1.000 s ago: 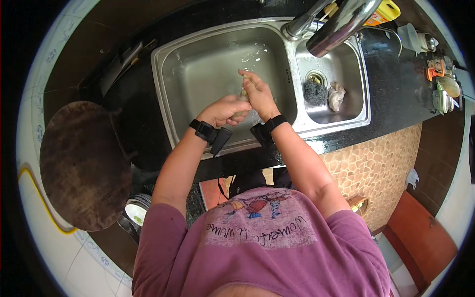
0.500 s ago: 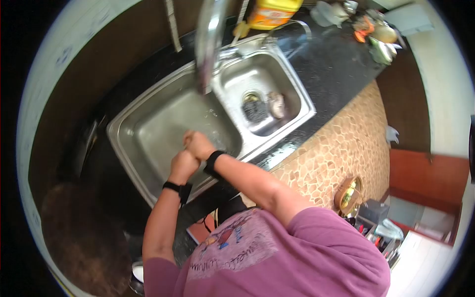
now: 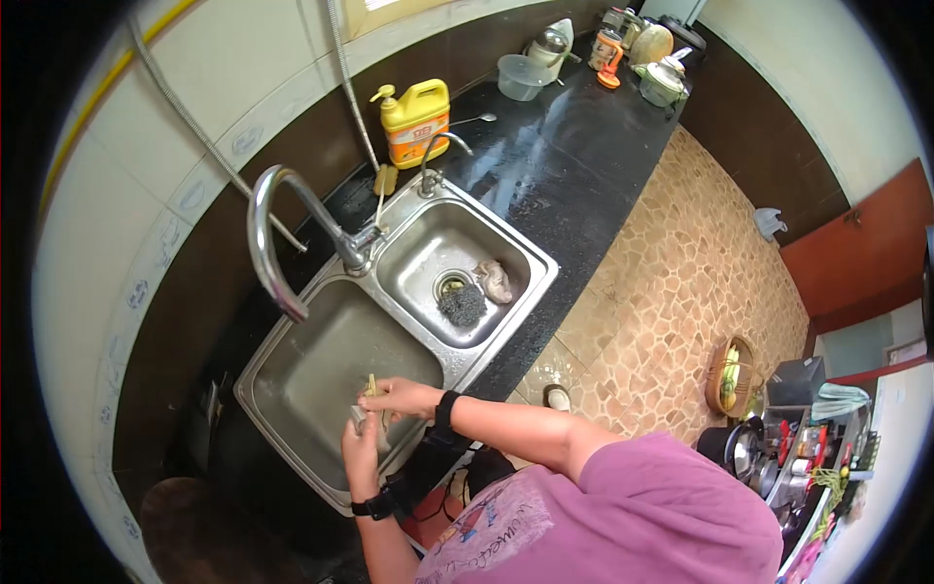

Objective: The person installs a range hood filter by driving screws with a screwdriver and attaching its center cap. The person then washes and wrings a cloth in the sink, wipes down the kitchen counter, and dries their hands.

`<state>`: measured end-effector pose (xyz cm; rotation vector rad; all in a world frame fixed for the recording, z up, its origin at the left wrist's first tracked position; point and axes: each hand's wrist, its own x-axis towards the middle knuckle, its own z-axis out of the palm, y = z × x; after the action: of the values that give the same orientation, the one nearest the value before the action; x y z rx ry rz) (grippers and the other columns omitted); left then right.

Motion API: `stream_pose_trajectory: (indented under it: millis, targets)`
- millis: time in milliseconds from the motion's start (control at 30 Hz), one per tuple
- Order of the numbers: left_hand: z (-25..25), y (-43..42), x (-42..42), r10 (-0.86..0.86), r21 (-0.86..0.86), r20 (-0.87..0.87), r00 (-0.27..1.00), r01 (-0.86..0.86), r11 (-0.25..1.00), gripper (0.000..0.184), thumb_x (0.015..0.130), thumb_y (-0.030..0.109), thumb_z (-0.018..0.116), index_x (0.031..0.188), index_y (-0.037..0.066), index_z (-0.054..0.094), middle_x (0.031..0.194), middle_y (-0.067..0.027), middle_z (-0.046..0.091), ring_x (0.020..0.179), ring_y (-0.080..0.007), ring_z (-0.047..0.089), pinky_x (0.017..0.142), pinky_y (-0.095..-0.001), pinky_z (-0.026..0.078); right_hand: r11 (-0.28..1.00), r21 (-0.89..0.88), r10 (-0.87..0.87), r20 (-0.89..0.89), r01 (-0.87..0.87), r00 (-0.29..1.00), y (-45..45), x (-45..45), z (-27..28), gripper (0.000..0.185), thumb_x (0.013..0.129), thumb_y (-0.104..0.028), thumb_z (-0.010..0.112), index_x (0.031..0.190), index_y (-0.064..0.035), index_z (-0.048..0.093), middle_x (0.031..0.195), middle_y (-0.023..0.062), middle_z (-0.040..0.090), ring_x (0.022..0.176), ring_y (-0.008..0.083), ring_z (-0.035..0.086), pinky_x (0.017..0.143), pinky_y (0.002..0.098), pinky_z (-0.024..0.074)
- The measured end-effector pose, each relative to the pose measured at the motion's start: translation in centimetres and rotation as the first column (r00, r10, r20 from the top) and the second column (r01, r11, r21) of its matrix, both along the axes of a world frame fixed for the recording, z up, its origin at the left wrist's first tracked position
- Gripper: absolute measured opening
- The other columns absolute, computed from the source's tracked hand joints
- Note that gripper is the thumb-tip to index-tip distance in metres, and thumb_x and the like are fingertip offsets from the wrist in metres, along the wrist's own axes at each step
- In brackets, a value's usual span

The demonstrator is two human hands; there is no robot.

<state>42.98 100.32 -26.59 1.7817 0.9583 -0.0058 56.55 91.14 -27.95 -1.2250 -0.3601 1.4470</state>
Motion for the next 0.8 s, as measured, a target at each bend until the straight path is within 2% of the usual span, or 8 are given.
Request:
stream_pose_trajectory:
  millis: [67,100,400,467,533,600,667,800]
  targets:
    - [2.3,-3.0,0.5,0.392,-0.664,0.300,0.869,-0.104,0.740,0.036,0.091,0.027,0.049,0.107,-0.005,0.052,0.101,-0.0115,0.058,0.089,-0.0160,0.058,0.077,-0.0316,0.046,0.998,0.060,-0.029,-0.121,0.036,0.992,-3.1,0.7,1.3,0.039,0.082,-0.033,0.064,0.110,-0.0087,0.054,0.094,0.0006,0.059,0.083,0.0059,0.055,0.066,0.0221,0.0461]
    - [3.8,-4.5,1.1,0.412,-0.701,0.261,0.873,-0.121,0.703,0.038,0.096,0.026,0.040,0.113,-0.006,0.050,0.105,-0.0102,0.057,0.091,-0.0160,0.057,0.080,-0.0298,0.045,0.991,0.132,-0.019,-0.135,0.037,0.991,-4.7,1.2,1.8,0.036,0.082,-0.031,0.064,0.109,-0.0091,0.055,0.093,-0.0006,0.059,0.081,0.0056,0.054,0.064,0.0219,0.0457]
    - [5.3,-22.2,11.4,0.460,-0.581,0.431,0.777,-0.151,0.800,0.038,0.096,0.025,0.038,0.119,-0.005,0.043,0.112,-0.0126,0.054,0.096,-0.0191,0.057,0.083,-0.0306,0.046,0.974,0.194,-0.107,-0.065,0.118,0.992,-25.7,10.2,4.5,0.038,0.079,-0.016,0.061,0.114,-0.0085,0.052,0.089,-0.0030,0.059,0.076,0.0041,0.055,0.060,0.0185,0.0460]
    - [7.8,-28.1,14.4,0.314,-0.615,0.554,0.771,0.125,0.778,0.038,0.095,0.024,0.040,0.123,-0.001,0.039,0.117,-0.0121,0.050,0.097,-0.0196,0.056,0.083,-0.0307,0.046,0.963,0.146,-0.245,0.113,0.228,0.963,-30.4,12.6,4.4,0.035,0.076,-0.010,0.057,0.110,-0.0064,0.055,0.091,-0.0009,0.059,0.082,0.0078,0.056,0.067,0.0238,0.0482]
    - [7.8,-31.7,16.9,0.054,-0.628,0.476,0.878,0.297,0.719,0.036,0.093,0.020,0.044,0.124,0.002,0.038,0.119,-0.0109,0.048,0.098,-0.0195,0.055,0.080,-0.0297,0.048,0.879,0.229,-0.464,0.213,0.418,0.860,-34.6,15.1,4.6,0.034,0.076,-0.009,0.055,0.110,-0.0040,0.054,0.093,0.0022,0.060,0.088,0.0094,0.054,0.078,0.0251,0.0449]
    - [8.3,-35.8,20.8,-0.023,-0.504,0.590,0.807,0.391,0.770,0.037,0.087,0.007,0.050,0.122,0.004,0.038,0.115,-0.0115,0.049,0.099,-0.0176,0.054,0.078,-0.0291,0.049,0.903,0.070,-0.368,0.637,0.424,0.678,-39.4,18.3,5.8,0.035,0.081,-0.014,0.056,0.114,-0.0022,0.054,0.106,0.0090,0.058,0.095,0.0156,0.055,0.082,0.0278,0.0446]
    - [8.8,-39.6,23.6,0.018,-0.532,0.573,0.819,0.355,0.769,0.039,0.086,0.003,0.051,0.122,0.001,0.038,0.115,-0.0119,0.049,0.100,-0.0162,0.053,0.083,-0.0295,0.046,0.846,0.285,-0.471,0.795,0.450,0.381,-43.9,20.7,6.0,0.033,0.081,-0.017,0.060,0.109,0.0001,0.057,0.100,0.0163,0.062,0.091,0.0210,0.059,0.079,0.0310,0.0465]
    - [7.8,-44.6,29.9,-0.081,-0.360,0.659,0.748,0.408,0.839,0.035,0.084,0.002,0.053,0.117,-0.002,0.041,0.109,-0.0097,0.054,0.096,-0.0137,0.054,0.085,-0.0255,0.043,0.864,0.237,-0.503,0.400,0.444,0.766,-49.0,24.1,5.9,0.028,0.082,-0.020,0.062,0.100,0.0000,0.061,0.094,0.0112,0.063,0.081,0.0140,0.059,0.073,0.0277,0.0469]
